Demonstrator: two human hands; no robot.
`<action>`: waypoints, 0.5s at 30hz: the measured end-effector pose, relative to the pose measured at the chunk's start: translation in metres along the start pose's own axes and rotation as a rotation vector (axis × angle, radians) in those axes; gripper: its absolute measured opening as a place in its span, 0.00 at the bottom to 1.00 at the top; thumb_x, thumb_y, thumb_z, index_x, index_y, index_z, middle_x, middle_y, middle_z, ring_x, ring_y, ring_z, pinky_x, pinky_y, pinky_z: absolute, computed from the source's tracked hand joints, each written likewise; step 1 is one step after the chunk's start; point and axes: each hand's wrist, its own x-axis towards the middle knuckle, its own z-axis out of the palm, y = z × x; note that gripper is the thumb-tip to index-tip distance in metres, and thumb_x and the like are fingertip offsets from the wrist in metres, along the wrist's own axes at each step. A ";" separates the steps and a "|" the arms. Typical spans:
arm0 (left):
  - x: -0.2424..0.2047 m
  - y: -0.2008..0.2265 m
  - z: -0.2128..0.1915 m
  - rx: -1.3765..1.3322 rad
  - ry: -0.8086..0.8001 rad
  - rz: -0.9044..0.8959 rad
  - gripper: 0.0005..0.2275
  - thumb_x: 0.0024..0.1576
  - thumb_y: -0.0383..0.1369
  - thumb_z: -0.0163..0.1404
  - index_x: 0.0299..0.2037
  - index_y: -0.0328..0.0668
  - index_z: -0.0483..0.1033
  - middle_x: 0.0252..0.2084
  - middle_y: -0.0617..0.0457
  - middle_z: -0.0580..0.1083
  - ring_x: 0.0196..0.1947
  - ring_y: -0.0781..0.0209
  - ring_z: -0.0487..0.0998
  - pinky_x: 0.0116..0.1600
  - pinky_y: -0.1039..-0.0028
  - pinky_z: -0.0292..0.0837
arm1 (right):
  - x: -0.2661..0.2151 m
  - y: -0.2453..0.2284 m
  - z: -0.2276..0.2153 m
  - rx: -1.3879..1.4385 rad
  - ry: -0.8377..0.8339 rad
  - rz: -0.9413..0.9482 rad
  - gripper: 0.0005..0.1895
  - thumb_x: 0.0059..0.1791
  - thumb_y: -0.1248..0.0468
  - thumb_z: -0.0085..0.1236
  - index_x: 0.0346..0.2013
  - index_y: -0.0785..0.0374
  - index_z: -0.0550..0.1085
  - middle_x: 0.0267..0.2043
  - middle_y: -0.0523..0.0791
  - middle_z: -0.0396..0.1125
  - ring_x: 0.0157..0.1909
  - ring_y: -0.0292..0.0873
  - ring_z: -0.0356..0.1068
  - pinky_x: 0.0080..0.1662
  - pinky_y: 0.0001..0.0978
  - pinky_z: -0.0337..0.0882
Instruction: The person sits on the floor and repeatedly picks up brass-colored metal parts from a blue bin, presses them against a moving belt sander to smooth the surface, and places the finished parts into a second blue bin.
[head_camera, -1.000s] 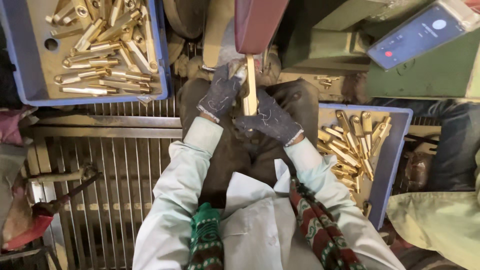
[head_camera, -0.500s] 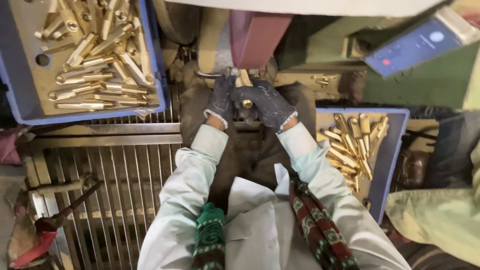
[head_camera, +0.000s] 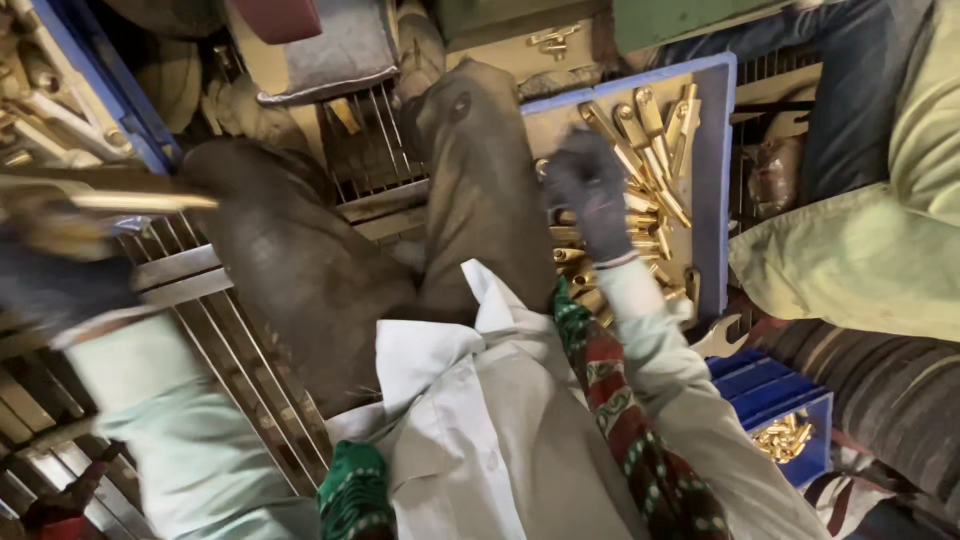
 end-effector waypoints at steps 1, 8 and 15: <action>0.008 0.005 -0.011 0.000 0.020 0.010 0.17 0.69 0.41 0.48 0.59 0.33 0.72 0.51 0.44 0.76 0.48 0.54 0.78 0.53 0.67 0.76 | 0.006 0.012 -0.033 -0.192 0.076 0.007 0.17 0.51 0.70 0.61 0.53 0.67 0.67 0.39 0.45 0.71 0.38 0.42 0.72 0.41 0.35 0.76; 0.041 0.020 -0.071 0.043 0.110 0.011 0.16 0.72 0.41 0.47 0.59 0.34 0.71 0.49 0.44 0.75 0.48 0.52 0.77 0.55 0.66 0.74 | -0.046 0.091 -0.172 -1.568 0.339 -0.166 0.48 0.47 0.45 0.70 0.68 0.72 0.58 0.62 0.68 0.59 0.53 0.72 0.68 0.48 0.57 0.73; 0.053 0.010 -0.050 0.015 0.091 -0.049 0.15 0.74 0.41 0.46 0.59 0.36 0.70 0.47 0.45 0.73 0.48 0.50 0.75 0.57 0.65 0.72 | -0.055 0.100 -0.128 -1.447 0.351 0.130 0.50 0.47 0.44 0.66 0.71 0.70 0.55 0.63 0.67 0.58 0.58 0.73 0.64 0.55 0.63 0.68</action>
